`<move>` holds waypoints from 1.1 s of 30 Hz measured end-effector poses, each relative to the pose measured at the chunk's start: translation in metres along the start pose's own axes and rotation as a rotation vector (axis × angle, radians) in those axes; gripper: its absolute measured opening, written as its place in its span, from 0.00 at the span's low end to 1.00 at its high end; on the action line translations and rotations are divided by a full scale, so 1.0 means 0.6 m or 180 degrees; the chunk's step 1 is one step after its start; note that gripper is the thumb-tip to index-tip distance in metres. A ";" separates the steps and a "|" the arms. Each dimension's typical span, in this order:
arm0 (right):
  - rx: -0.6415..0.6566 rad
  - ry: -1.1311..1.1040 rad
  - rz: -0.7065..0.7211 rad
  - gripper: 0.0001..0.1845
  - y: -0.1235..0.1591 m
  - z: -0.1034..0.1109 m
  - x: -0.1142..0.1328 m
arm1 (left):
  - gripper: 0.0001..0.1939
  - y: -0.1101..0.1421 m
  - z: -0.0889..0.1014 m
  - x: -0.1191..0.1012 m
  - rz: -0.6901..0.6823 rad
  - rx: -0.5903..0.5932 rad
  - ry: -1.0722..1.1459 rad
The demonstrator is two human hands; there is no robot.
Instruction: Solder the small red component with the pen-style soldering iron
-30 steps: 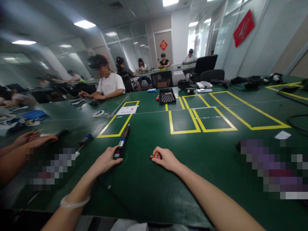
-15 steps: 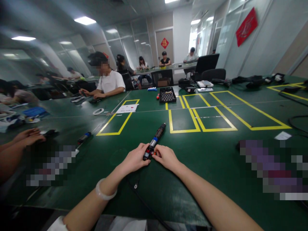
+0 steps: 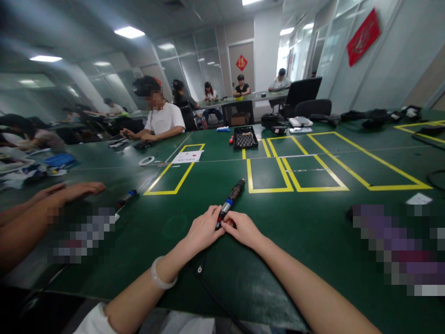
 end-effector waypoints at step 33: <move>0.0107 0.0488 -0.0012 0.08 0.000 0.007 -0.009 | 0.35 0.149 0.075 0.437 0.1527 -0.0068 -0.0224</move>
Point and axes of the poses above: each hand's wrist, its own y-axis away from the middle knuckle, its own z-axis out of the back of the hand, x = y × z, the point moved 1 cm from there along -y, towards the middle knuckle, and after that the axes turned 7 degrees about y, right-handed, at the moved point
